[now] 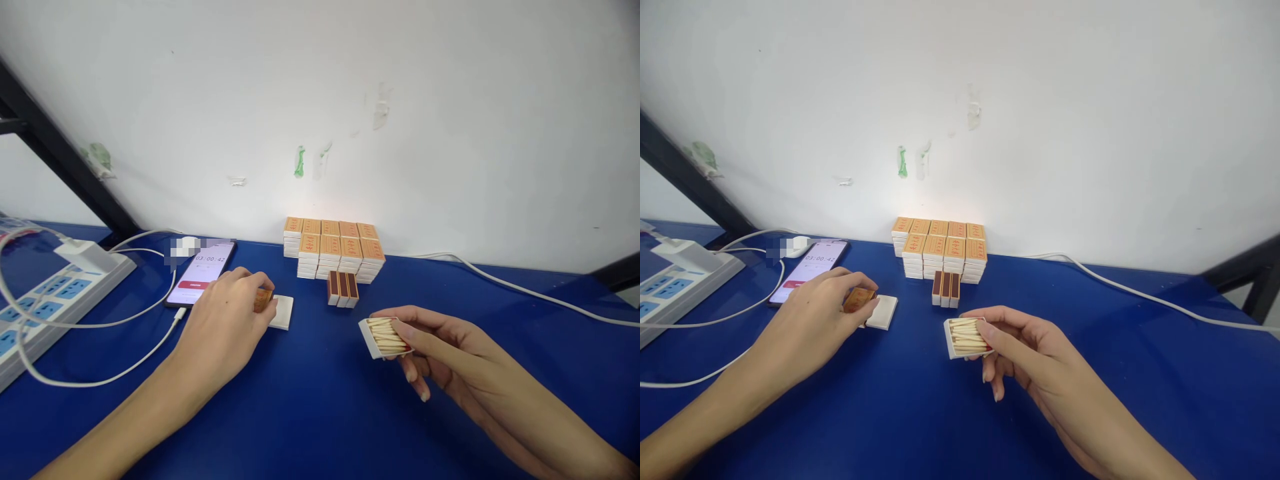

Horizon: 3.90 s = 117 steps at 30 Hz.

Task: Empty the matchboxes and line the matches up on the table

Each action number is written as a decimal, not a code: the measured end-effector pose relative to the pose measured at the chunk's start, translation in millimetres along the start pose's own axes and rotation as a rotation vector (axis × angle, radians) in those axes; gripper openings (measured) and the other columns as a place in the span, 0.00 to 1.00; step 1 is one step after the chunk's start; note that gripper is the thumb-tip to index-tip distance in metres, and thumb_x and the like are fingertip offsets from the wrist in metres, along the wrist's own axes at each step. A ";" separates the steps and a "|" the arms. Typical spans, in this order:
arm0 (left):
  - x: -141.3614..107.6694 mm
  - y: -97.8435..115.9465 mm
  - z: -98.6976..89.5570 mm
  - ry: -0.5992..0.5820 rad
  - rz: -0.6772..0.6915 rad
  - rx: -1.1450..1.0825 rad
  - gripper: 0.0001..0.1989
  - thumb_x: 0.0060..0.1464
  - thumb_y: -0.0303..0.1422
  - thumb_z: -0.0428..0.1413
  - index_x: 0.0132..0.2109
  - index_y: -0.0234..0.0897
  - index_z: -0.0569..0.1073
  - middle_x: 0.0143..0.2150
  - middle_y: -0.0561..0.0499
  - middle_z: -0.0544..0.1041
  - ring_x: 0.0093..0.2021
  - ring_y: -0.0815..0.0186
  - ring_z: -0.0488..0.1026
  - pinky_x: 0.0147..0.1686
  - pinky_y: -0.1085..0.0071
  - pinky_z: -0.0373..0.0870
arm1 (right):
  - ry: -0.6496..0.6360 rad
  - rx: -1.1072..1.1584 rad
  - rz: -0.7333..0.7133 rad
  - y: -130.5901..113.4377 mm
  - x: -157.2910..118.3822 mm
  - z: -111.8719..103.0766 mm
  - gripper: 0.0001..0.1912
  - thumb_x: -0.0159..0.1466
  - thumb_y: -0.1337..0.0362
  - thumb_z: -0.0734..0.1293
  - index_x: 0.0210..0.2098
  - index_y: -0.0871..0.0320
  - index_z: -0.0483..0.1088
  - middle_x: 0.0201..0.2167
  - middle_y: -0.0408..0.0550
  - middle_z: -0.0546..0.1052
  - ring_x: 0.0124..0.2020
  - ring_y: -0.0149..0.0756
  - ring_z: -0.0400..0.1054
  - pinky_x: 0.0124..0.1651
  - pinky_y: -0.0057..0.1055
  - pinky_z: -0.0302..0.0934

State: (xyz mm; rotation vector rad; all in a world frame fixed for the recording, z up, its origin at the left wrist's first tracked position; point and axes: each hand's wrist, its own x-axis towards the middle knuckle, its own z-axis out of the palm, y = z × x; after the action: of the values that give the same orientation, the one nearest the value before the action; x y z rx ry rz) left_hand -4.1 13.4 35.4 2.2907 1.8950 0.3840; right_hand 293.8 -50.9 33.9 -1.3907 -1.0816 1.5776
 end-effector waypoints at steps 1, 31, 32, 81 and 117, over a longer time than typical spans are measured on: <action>-0.1 0.1 0.1 0.004 -0.005 -0.004 0.09 0.67 0.32 0.58 0.49 0.43 0.82 0.49 0.46 0.82 0.49 0.49 0.80 0.47 0.55 0.72 | -0.001 -0.001 0.001 0.0 0.2 0.0 0.26 0.67 0.42 0.77 0.55 0.52 0.84 0.34 0.47 0.79 0.30 0.34 0.68 0.32 0.32 0.65; -35.0 45.0 19.8 -0.515 0.394 -1.121 0.33 0.45 0.30 0.81 0.58 0.53 0.85 0.45 0.48 0.83 0.65 0.47 0.78 0.57 0.56 0.84 | -0.460 -0.079 0.037 2.6 -8.2 6.9 0.20 0.75 0.48 0.72 0.58 0.53 0.82 0.37 0.45 0.80 0.29 0.29 0.72 0.34 0.28 0.71; -35.5 45.3 20.7 -0.528 0.381 -1.146 0.31 0.44 0.30 0.81 0.56 0.51 0.85 0.46 0.48 0.83 0.63 0.48 0.80 0.56 0.56 0.85 | -0.444 -0.062 0.047 3.3 -9.2 6.3 0.21 0.76 0.46 0.70 0.59 0.53 0.81 0.37 0.46 0.81 0.30 0.31 0.74 0.35 0.29 0.72; -35.5 43.8 36.6 -0.211 0.347 -1.077 0.31 0.44 0.40 0.82 0.54 0.51 0.81 0.47 0.54 0.81 0.37 0.66 0.75 0.44 0.64 0.76 | 0.282 -0.721 -0.207 36.2 28.9 -33.9 0.23 0.70 0.52 0.67 0.62 0.49 0.71 0.35 0.44 0.78 0.30 0.39 0.74 0.27 0.33 0.71; -38.9 52.9 36.3 -0.474 0.141 -1.448 0.34 0.48 0.29 0.79 0.61 0.45 0.81 0.40 0.53 0.83 0.42 0.63 0.80 0.48 0.62 0.76 | -0.013 0.132 -0.090 16.4 -7.7 38.6 0.22 0.69 0.41 0.75 0.44 0.54 0.84 0.36 0.49 0.83 0.33 0.41 0.77 0.39 0.38 0.75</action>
State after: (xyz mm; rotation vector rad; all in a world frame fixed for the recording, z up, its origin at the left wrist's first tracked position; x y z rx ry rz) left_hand 49.4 -33.1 10.9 1.2809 0.6894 0.7785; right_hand 256.3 -68.1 23.1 -1.2288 -1.0141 1.5651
